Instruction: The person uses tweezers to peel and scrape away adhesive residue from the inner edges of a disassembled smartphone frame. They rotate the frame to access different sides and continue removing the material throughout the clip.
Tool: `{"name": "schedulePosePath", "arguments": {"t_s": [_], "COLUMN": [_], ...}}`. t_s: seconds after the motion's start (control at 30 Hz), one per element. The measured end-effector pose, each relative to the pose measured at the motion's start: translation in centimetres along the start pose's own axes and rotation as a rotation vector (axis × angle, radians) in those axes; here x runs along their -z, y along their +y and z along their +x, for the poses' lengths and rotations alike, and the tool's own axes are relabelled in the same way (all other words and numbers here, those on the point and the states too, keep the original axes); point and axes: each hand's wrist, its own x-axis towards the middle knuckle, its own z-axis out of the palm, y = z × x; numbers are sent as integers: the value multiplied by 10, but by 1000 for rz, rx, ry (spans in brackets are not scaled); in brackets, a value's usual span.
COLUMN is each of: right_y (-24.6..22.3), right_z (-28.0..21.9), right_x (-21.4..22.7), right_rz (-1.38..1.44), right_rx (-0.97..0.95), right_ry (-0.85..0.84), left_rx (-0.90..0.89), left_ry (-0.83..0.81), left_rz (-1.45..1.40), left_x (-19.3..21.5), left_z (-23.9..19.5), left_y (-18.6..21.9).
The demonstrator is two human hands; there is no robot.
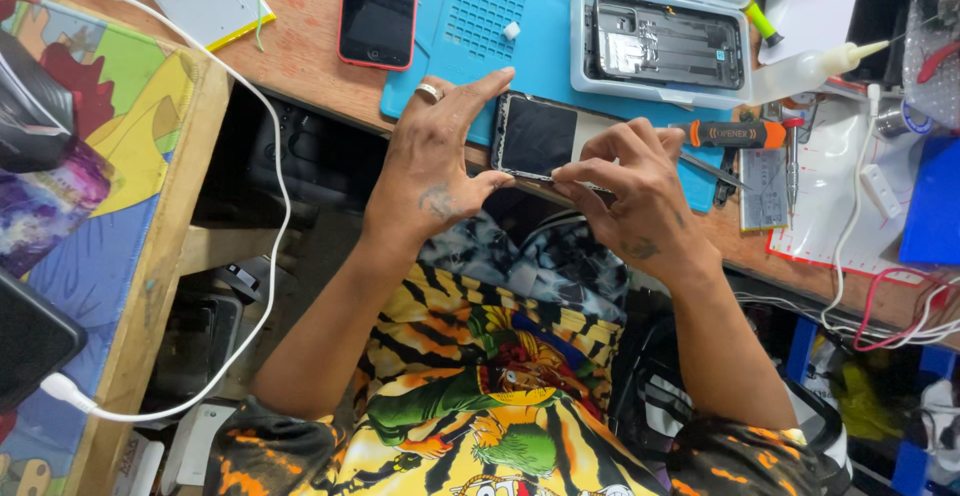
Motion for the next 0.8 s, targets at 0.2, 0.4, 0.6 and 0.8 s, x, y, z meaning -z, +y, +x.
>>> {"name": "schedulePosePath", "arguments": {"t_s": [0.2,0.4,0.6,0.8], "right_y": [-6,18,43,71], "right_z": [10,50,104,127], "right_x": [10,17,-2,-29], "right_rz": [97,-144,-3,-125], "right_rx": [-15,49,136,231], "right_ry": [-7,163,86,184], "left_rx": [-75,-128,-143,-108], "left_ry": [44,51,59,73], "left_rz": [-60,-10,-89,-128], "left_x": [4,5,8,3], "left_z": [0,0,-1,-3], "left_y": [0,-1,-3,-9]}}
